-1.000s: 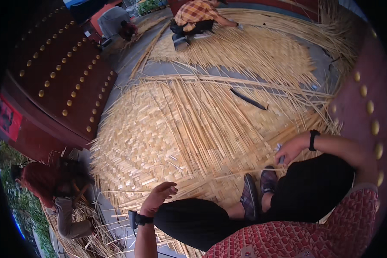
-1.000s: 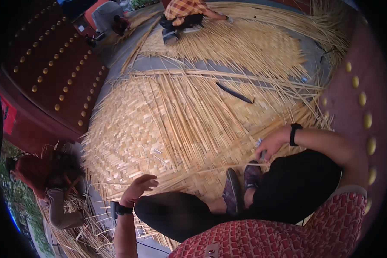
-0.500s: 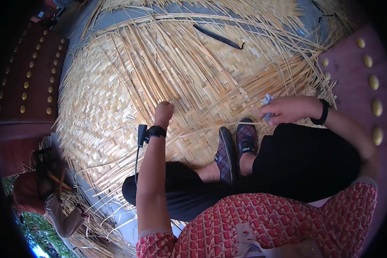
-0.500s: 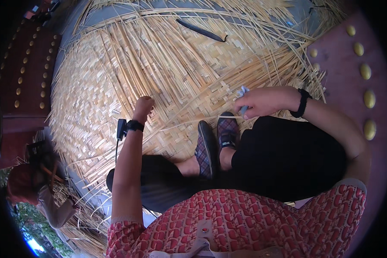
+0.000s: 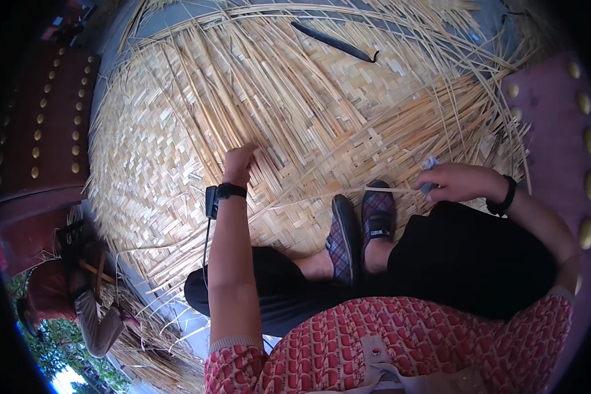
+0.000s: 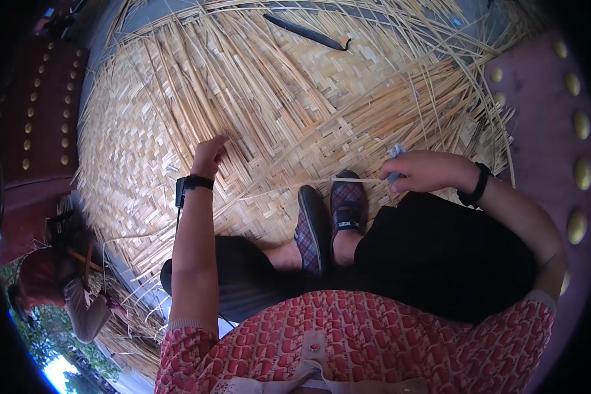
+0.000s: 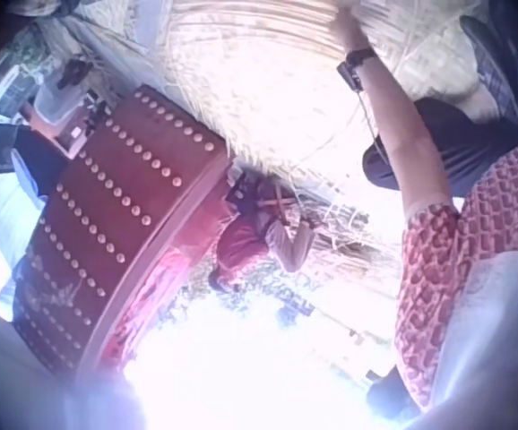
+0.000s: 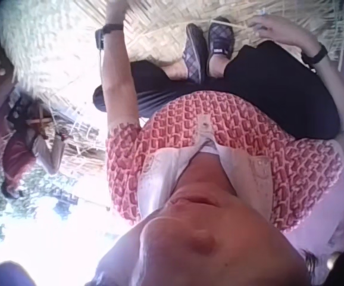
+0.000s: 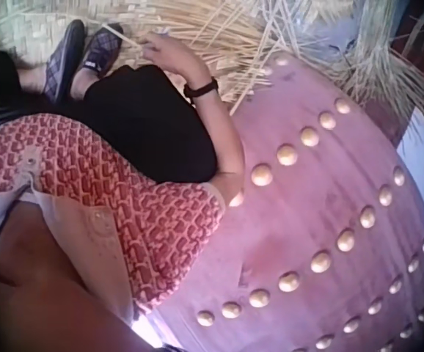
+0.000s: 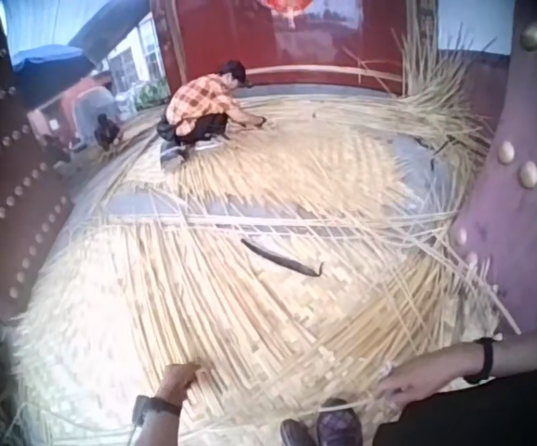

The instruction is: Weaving thin strips of bamboo into a large circular mat.

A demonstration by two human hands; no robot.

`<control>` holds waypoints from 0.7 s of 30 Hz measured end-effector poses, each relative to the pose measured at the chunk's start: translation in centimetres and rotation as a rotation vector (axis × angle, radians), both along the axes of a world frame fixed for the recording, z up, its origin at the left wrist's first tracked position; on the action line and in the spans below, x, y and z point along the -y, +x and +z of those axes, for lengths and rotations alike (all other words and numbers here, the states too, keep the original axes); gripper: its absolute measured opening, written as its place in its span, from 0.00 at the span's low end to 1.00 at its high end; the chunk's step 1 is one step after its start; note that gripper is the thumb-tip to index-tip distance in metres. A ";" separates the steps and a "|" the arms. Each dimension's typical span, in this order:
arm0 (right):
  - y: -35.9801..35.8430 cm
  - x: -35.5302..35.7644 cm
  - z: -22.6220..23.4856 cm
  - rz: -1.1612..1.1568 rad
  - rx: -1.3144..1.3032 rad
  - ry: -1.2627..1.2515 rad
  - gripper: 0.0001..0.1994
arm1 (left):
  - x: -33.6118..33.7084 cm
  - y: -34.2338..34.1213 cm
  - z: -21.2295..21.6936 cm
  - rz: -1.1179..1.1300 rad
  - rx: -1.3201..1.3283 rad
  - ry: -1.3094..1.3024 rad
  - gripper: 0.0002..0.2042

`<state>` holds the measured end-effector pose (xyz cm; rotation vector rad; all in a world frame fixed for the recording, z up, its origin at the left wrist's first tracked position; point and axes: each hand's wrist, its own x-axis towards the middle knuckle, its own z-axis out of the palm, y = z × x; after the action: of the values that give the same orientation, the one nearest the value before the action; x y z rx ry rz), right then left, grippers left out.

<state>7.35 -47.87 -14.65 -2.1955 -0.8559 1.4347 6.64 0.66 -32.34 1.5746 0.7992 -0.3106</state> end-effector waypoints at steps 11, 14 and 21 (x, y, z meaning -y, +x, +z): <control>-0.4 0.7 0.7 -0.057 0.055 -0.013 0.17 | 3.1 -2.7 0.9 -0.236 0.063 0.063 0.10; -0.6 0.6 0.6 -0.034 0.062 -0.008 0.17 | 5.2 -3.8 -1.5 -0.214 0.121 0.465 0.14; -0.8 2.3 -0.2 -0.044 0.072 -0.035 0.17 | 7.4 -3.3 -2.1 -0.210 0.080 0.774 0.19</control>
<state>6.56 -50.18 -14.85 -2.2903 -0.8073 1.3675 3.35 -6.75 -34.40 2.3894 0.7296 -0.0804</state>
